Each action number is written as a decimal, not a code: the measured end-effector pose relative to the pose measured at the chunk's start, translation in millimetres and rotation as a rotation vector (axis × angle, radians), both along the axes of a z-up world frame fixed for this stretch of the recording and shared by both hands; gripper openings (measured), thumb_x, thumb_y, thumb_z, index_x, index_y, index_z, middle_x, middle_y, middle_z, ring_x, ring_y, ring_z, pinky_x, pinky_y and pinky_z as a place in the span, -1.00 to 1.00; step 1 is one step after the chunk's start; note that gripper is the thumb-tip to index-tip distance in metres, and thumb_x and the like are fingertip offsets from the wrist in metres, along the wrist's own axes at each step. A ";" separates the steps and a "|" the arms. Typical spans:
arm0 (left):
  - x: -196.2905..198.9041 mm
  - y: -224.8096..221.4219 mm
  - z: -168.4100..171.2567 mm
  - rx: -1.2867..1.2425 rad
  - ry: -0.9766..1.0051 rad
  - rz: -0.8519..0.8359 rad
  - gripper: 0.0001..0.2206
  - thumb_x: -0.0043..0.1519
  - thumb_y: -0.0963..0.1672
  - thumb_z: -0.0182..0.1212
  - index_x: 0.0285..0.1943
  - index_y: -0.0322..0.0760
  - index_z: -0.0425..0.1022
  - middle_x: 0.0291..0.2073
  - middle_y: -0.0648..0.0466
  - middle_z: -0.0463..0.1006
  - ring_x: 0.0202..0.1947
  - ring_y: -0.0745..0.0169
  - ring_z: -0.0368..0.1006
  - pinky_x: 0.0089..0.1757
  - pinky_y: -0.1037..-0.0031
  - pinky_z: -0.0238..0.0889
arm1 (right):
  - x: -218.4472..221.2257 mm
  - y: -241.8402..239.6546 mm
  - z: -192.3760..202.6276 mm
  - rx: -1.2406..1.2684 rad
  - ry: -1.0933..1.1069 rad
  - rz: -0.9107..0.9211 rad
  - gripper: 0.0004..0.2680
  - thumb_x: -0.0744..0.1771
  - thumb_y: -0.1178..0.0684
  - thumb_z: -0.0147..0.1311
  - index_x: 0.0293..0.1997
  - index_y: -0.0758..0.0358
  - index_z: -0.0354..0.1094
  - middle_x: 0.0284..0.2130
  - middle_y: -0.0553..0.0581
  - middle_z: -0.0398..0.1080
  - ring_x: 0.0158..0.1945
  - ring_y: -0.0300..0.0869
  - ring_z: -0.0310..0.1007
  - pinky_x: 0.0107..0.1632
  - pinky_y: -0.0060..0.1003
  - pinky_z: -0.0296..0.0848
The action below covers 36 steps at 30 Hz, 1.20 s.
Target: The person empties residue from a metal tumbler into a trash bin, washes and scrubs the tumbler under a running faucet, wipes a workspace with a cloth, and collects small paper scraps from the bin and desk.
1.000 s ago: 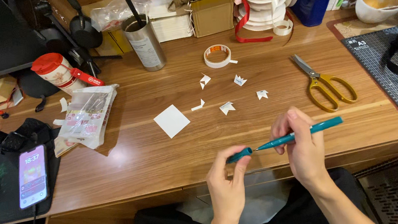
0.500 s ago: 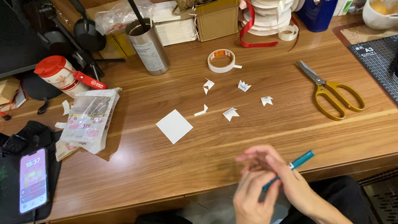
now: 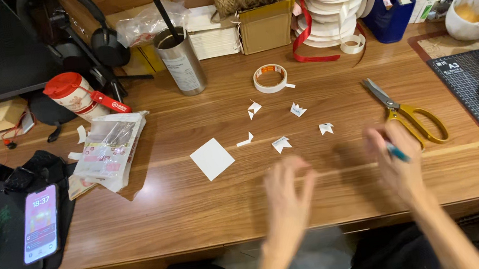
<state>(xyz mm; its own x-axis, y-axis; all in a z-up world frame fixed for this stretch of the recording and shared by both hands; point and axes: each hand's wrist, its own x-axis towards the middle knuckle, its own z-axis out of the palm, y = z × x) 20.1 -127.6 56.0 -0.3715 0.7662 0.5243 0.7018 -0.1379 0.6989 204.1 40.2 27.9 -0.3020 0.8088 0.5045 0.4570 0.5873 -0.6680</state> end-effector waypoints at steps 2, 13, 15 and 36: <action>-45.4 18.8 -3.6 -0.057 -0.013 0.033 -0.91 0.38 -0.13 0.10 -0.01 -0.20 0.42 -0.12 0.02 0.49 -0.02 -0.03 0.45 0.01 0.25 0.22 | 0.5 63.9 -24.3 0.124 -0.235 0.099 -0.90 0.40 0.19 -0.04 -0.11 0.19 0.43 -0.03 0.16 0.36 -0.08 0.06 0.43 0.01 -0.08 0.40; -144.5 68.1 -54.9 -0.429 0.555 0.186 -0.76 0.32 -0.17 0.17 0.17 -0.26 0.46 0.09 -0.10 0.44 0.05 -0.10 0.51 0.01 0.26 0.42 | -120.8 101.6 -6.8 -0.027 -0.411 0.144 -0.75 0.37 0.06 0.02 0.21 0.01 0.34 -0.07 0.26 0.49 0.01 0.23 0.54 0.06 0.13 0.49; -126.2 65.0 -22.8 -0.509 0.276 0.018 -0.54 0.44 -0.09 -0.04 0.50 -0.41 0.13 0.51 -0.32 0.02 0.52 -0.33 -0.06 0.38 -0.04 -0.13 | -151.4 115.2 -7.9 -0.108 -0.269 0.137 -0.79 0.47 0.01 -0.16 0.18 0.22 0.33 0.00 0.40 0.46 0.09 0.32 0.48 0.15 0.16 0.42; -98.3 13.0 -100.3 -0.319 0.467 0.184 -0.58 0.44 -0.12 -0.08 0.39 -0.58 0.23 0.36 -0.33 0.27 0.42 -0.19 0.13 0.35 0.06 0.00 | -133.7 83.4 -10.4 -0.176 -0.744 0.390 -0.33 0.27 -0.07 0.29 0.55 -0.13 -0.08 0.28 0.24 0.26 0.16 0.23 0.24 0.25 0.03 0.26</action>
<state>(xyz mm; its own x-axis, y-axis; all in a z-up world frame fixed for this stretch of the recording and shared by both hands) -78.2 -114.6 -44.3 -0.2980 0.8578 0.4188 0.9376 0.1807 0.2971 70.5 123.5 17.5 -0.7772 0.6265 -0.0581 0.5997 0.7096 -0.3700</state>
